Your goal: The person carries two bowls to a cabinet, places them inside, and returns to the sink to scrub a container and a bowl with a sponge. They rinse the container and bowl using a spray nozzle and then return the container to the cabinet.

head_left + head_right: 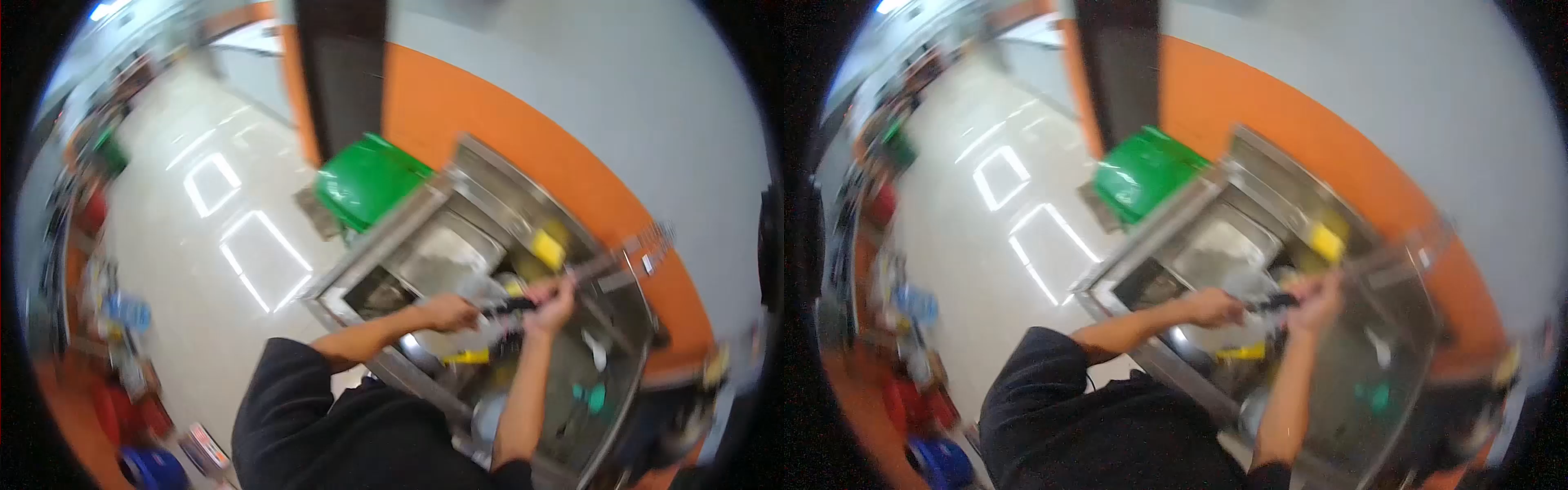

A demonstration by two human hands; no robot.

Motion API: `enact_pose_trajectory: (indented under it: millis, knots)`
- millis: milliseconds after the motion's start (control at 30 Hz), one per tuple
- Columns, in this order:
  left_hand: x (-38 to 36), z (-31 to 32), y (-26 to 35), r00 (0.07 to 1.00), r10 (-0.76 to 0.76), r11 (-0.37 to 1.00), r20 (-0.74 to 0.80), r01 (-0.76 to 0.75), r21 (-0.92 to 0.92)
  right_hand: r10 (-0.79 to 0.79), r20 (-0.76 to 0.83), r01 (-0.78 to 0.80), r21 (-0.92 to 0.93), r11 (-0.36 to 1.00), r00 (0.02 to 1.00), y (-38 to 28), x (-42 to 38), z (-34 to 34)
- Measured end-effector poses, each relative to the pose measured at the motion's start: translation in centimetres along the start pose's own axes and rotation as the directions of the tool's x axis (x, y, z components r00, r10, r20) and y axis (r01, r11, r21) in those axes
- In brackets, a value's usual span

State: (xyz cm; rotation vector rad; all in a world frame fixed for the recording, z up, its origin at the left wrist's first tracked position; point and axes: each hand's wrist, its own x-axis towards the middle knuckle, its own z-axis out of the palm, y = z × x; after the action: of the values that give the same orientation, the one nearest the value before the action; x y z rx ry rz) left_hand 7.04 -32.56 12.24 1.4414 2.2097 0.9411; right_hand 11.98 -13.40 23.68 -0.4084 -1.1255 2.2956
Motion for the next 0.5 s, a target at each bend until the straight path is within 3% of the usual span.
enact_pose_trajectory:
  millis: [33, 100, 133, 167, 233, 300, 367, 433, 500]
  knots:
    - [0.1, 0.3, -0.8, 0.998, 0.028, 0.996, -0.053, -0.032, -0.078, -0.033, -0.053, 0.033, -0.008, 0.999, 0.998, 0.7, 1.1, -0.7]
    - [0.0, -0.4, -0.4, 0.991, -0.072, 0.996, -0.114, 0.066, -0.052, -0.187, -0.102, 0.179, -0.08, 0.981, 0.977, 0.7, 1.1, -0.2]
    - [-0.7, -0.5, -0.4, 0.979, -0.057, 0.992, -0.197, 0.034, -0.118, -0.34, -0.101, 0.313, -0.218, 0.925, 0.935, 1.1, 1.4, -0.7]
    - [-0.8, -0.2, -0.4, 0.961, -0.031, 0.984, -0.275, -0.019, -0.178, -0.278, -0.063, 0.271, -0.095, 0.958, 0.959, 1.3, 2.3, -2.0]
    - [-0.8, 1.5, -1.1, 0.987, -0.034, 0.968, -0.158, -0.006, -0.25, -0.229, -0.053, 0.22, -0.145, 0.965, 0.972, 1.0, 1.7, -1.1]
    - [0.0, 5.1, -2.5, 0.975, 0.207, 0.972, -0.077, -0.214, -0.093, -0.14, 0.009, 0.14, -0.122, 0.983, 0.99, 1.4, 1.0, -0.6]
    - [-1.6, 3.7, 1.0, 0.98, 0.185, 0.979, -0.07, -0.19, -0.076, -0.089, 0.069, 0.092, -0.041, 0.995, 0.994, 1.7, 1.3, -0.8]
    - [-2.4, 2.9, 2.0, 0.985, 0.164, 0.984, -0.059, -0.168, -0.068, -0.218, 0.022, 0.219, -0.097, 0.971, 0.976, 1.7, 1.8, -0.6]
    - [-2.4, 2.1, 1.0, 0.973, 0.078, 0.996, -0.219, -0.085, -0.022, -0.209, 0.032, 0.212, -0.107, 0.971, 0.977, 0.8, 1.4, -0.2]
